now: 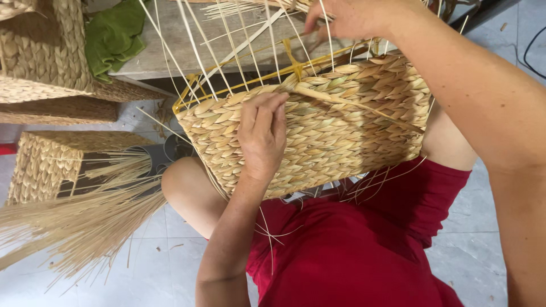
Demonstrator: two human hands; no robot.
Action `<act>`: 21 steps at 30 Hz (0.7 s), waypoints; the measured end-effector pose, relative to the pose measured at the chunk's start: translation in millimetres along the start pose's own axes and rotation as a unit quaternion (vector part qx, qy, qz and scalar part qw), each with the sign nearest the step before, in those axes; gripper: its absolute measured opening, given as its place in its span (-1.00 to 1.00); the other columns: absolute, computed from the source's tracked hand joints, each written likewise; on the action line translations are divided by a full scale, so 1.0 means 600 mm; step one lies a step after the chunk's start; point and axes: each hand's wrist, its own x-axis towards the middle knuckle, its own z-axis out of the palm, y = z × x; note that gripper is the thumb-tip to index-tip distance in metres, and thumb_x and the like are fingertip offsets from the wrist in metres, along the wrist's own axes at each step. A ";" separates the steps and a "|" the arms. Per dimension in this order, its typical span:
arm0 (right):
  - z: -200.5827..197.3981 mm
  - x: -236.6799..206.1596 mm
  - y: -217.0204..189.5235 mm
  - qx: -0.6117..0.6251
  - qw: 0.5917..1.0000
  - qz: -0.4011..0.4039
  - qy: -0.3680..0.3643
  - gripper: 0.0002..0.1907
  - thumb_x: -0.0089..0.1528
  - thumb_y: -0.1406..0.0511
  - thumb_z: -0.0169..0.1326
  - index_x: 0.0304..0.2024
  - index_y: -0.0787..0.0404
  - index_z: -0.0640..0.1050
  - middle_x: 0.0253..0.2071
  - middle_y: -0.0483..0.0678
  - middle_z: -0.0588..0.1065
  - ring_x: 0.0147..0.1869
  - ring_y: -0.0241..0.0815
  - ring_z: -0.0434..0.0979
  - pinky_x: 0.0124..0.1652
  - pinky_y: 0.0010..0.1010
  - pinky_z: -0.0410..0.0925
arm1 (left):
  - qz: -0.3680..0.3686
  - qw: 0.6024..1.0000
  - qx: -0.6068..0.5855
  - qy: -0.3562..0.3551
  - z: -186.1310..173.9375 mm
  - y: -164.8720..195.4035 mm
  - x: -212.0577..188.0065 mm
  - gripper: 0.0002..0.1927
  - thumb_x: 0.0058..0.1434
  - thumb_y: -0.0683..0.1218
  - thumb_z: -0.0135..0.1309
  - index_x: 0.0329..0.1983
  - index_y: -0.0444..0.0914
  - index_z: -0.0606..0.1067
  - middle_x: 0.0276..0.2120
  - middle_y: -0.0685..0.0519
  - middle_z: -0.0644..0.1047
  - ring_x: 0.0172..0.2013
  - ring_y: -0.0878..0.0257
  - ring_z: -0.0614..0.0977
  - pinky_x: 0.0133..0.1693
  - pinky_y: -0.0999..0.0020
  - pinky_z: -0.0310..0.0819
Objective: The person weaves a water hyacinth basket on a yellow wire frame, folding and tucking flat woven strands over the rim and threading thin splints through the weave to secure the edge. They work around the basket, pulling each strand tight and pressing the weave into place by hand.
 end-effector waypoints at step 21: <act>0.009 -0.004 0.027 0.423 0.878 -0.129 -0.183 -0.74 0.37 0.23 0.05 0.00 0.25 0.59 -0.31 -0.16 0.57 -0.25 -0.40 0.52 -0.28 -0.53 0.40 | 0.008 0.994 0.050 -0.101 0.055 0.042 0.096 -0.73 0.27 -0.18 0.25 0.02 -0.06 0.61 -0.22 0.15 0.44 -0.16 0.21 0.59 -0.19 0.28 0.53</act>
